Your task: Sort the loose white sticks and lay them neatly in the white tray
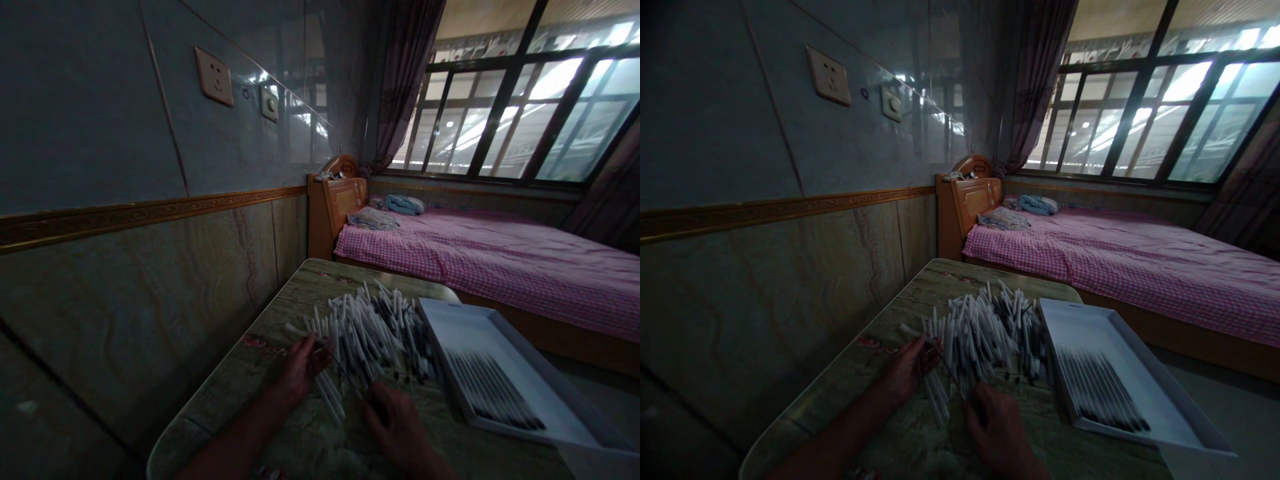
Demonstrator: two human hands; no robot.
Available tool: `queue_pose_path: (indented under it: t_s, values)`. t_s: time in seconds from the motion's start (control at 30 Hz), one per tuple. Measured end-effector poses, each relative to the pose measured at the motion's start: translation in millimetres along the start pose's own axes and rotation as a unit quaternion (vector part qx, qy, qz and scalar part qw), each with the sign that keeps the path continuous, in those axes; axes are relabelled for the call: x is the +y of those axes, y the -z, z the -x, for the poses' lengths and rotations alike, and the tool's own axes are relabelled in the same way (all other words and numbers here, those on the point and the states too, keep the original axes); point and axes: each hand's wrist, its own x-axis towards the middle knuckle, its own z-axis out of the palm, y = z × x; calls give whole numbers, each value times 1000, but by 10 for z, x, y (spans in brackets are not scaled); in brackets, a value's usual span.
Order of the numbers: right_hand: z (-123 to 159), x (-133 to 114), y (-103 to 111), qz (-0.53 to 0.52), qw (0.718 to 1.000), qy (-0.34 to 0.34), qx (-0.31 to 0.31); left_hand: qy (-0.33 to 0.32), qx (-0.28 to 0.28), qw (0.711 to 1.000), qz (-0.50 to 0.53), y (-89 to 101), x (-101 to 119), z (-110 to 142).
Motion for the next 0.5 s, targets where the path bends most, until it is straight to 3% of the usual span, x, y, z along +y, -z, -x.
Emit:
queue_pose_path:
  t_s: [0.37, 0.5]
  values:
    - [-18, -2, 29, -34, 999, -20, 3, -57, -79, 986, -135, 11, -1, 66]
    - [-31, 13, 25, -48, 998, -29, 18, -43, -122, 974, -188, 23, -21, 102]
